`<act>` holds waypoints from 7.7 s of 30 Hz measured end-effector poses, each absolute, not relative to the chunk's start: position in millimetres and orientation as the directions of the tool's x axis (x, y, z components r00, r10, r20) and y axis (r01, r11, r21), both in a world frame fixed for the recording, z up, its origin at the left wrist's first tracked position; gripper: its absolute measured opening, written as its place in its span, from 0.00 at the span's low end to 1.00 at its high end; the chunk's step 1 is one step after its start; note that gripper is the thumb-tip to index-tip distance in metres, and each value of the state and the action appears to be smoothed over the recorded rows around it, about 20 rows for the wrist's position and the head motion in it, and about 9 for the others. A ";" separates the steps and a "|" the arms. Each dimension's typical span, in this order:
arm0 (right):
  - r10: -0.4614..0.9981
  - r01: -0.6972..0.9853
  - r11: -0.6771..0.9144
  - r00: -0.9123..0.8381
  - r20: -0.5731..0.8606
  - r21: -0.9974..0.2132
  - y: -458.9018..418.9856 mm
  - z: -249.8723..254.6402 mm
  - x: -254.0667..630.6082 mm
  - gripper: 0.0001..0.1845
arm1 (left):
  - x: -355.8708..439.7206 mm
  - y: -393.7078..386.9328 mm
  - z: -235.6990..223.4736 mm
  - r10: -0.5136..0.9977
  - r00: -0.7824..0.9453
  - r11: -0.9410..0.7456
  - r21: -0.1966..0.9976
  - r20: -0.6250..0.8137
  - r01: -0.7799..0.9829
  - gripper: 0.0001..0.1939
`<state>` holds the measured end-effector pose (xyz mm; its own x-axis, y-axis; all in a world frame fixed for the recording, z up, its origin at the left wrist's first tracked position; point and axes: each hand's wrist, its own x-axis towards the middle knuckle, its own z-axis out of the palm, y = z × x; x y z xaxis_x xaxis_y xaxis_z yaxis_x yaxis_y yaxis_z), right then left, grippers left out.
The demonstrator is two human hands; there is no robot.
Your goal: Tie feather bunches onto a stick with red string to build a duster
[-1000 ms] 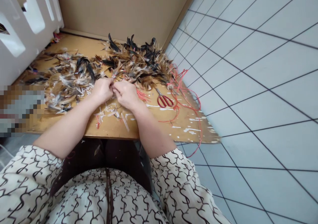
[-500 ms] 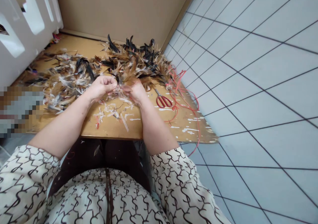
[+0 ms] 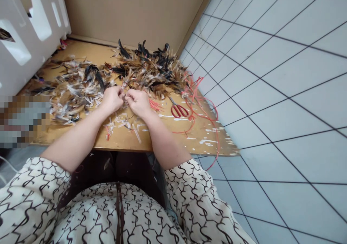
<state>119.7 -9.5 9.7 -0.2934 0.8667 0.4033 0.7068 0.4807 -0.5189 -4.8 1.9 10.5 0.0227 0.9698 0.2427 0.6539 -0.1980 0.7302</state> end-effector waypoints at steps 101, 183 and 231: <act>0.645 0.445 0.759 -0.415 0.642 -0.475 -11.7 19.3 133.6 0.08 | -14.4 -0.5 16.6 0.806 0.583 0.445 0.754 -0.102 -0.483 0.06; 0.945 -0.015 0.230 -0.236 0.226 -0.973 2.2 5.3 134.2 0.16 | -3.9 -4.7 17.8 0.979 0.134 -0.135 0.981 0.153 -0.139 0.07; 0.712 0.524 0.658 -0.196 0.675 -0.541 -8.0 4.8 126.2 0.09 | -12.4 -0.3 18.0 0.939 0.320 0.224 0.927 -0.123 -0.302 0.06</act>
